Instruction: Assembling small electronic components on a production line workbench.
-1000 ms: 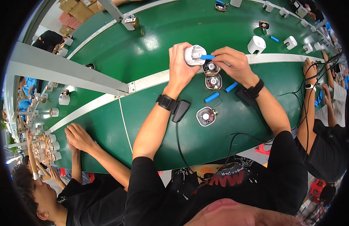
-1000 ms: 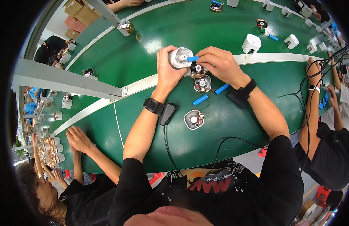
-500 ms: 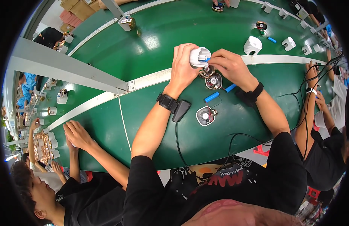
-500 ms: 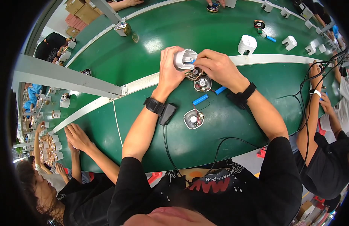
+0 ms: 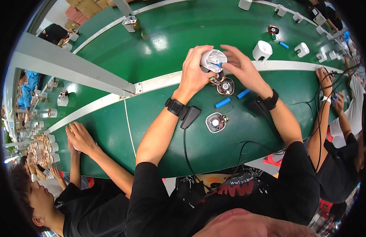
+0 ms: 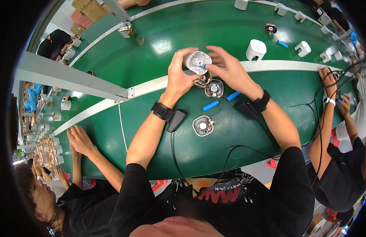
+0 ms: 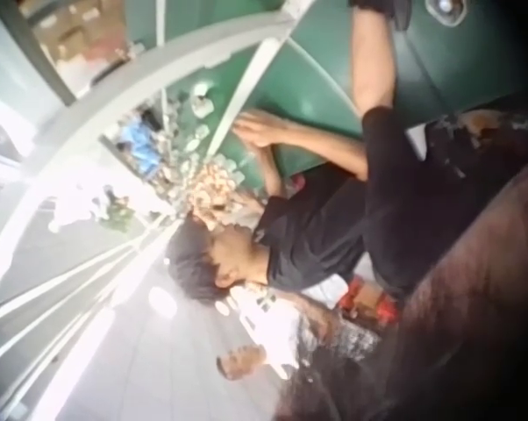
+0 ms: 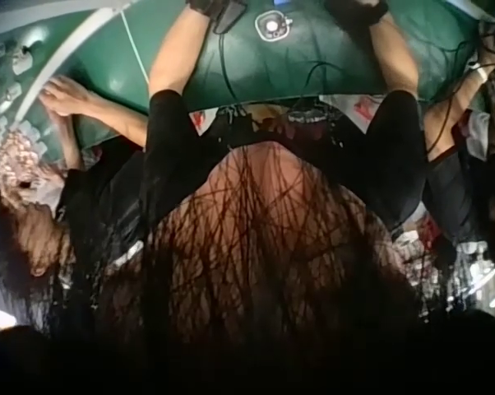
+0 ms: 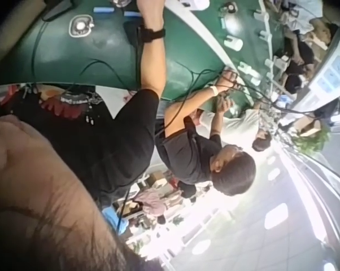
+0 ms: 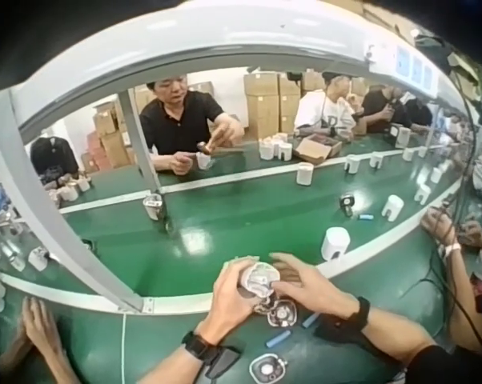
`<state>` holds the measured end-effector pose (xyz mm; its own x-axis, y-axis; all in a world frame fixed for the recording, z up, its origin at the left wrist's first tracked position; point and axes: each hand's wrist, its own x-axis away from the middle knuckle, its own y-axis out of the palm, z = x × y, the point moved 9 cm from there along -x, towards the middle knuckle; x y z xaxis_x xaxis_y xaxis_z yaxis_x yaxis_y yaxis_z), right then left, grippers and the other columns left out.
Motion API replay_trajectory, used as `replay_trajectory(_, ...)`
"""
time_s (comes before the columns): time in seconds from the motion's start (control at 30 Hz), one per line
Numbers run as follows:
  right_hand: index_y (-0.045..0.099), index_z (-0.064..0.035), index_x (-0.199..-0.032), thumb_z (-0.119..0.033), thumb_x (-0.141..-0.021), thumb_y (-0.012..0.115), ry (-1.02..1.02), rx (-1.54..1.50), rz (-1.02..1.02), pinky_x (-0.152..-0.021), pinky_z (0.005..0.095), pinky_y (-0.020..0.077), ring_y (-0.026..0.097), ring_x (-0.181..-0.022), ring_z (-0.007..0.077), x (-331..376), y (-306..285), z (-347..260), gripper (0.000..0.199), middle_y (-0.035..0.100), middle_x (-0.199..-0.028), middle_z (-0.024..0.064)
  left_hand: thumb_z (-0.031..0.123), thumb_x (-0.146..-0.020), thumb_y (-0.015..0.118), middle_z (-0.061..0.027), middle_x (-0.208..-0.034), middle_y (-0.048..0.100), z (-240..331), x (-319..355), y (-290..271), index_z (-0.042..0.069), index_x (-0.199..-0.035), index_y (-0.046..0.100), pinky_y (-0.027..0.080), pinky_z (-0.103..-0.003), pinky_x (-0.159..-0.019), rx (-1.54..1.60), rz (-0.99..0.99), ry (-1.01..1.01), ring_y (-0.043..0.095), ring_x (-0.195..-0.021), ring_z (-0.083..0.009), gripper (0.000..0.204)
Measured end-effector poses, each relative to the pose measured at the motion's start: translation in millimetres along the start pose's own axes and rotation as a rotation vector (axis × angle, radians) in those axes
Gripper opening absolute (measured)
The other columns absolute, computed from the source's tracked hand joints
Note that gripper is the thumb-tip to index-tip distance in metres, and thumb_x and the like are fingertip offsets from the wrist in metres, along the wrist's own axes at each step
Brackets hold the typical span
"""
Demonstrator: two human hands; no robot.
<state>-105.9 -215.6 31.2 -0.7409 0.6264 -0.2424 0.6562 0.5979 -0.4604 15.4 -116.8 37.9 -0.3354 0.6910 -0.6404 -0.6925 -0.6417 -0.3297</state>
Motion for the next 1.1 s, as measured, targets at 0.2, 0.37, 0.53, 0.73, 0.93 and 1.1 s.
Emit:
replay_trajectory(0.2,0.051,0.0026,-0.135,-0.006,-0.095,0.056,0.178,-0.418,-0.213,-0.093,0.0318,0.0503,0.060,-0.106,0.0150,9.2,15.9,0.0,0.041,0.063,-0.122,0.0083,-0.001,-0.052,0.084,-0.0129,-0.114,0.066,20.1,-10.3,-13.2,0.003,-0.109,0.060,0.052,-0.039,-0.089,-0.034,-0.018,0.109,0.062,-0.105,-0.0301,0.061)
replay_trajectory(0.37,0.055,0.0018,-0.131,-0.009,-0.093,0.062,0.148,-0.367,-0.093,-0.087,0.0304,0.0520,0.064,-0.104,0.0143,10.5,14.8,3.9,0.041,0.068,-0.112,0.0092,0.004,-0.056,0.085,-0.0132,-0.112,0.067,14.2,-9.0,-5.9,0.003,-0.107,0.059,0.053,-0.040,-0.086,-0.079,-0.066,0.077,0.064,-0.101,-0.0329,0.057)
replay_trajectory(0.53,0.062,0.0020,-0.122,-0.013,-0.094,0.060,-0.016,0.051,0.031,-0.089,0.0297,0.0504,0.064,-0.101,0.0153,-13.4,-37.2,-13.0,0.032,0.068,-0.114,0.0095,0.013,-0.061,0.088,-0.0194,-0.109,0.065,-53.2,-11.5,-21.7,0.004,-0.116,0.050,0.051,-0.041,-0.088,-0.175,-0.091,-0.392,0.065,-0.101,-0.0347,0.067)
replay_trajectory(0.73,0.069,-0.0011,-0.110,-0.019,-0.092,0.062,0.082,0.296,0.349,-0.086,0.0298,0.0500,0.066,-0.099,0.0187,-34.8,-184.7,54.2,0.026,0.071,-0.104,0.0114,0.016,-0.071,0.084,-0.0212,-0.110,0.064,-127.6,-5.4,-101.7,0.003,-0.124,0.041,0.049,-0.041,-0.090,-0.287,0.183,-0.471,0.064,-0.105,-0.0347,0.070)
replay_trajectory(0.93,0.061,-0.0041,-0.123,-0.018,-0.090,0.062,0.003,0.665,0.418,-0.091,0.0377,0.0492,0.066,-0.101,0.0276,-9.3,-230.7,192.8,0.036,0.070,-0.105,0.0148,0.010,-0.070,0.082,-0.0240,-0.120,0.060,-128.8,1.3,-112.2,0.006,-0.134,0.039,0.047,-0.039,-0.096,-0.387,0.026,-0.496,0.061,-0.112,-0.0333,0.077)
replay_trajectory(1.1,0.055,-0.0088,-0.131,-0.018,-0.085,0.064,0.203,0.836,0.264,-0.089,0.0434,0.0500,0.064,-0.101,0.0343,-13.5,-192.6,158.8,0.047,0.069,-0.107,0.0170,0.001,-0.073,0.074,-0.0226,-0.123,0.059,-115.7,8.1,-145.6,0.009,-0.142,0.034,0.047,-0.041,-0.097,-0.557,-0.233,-0.671,0.060,-0.115,-0.0330,0.080)
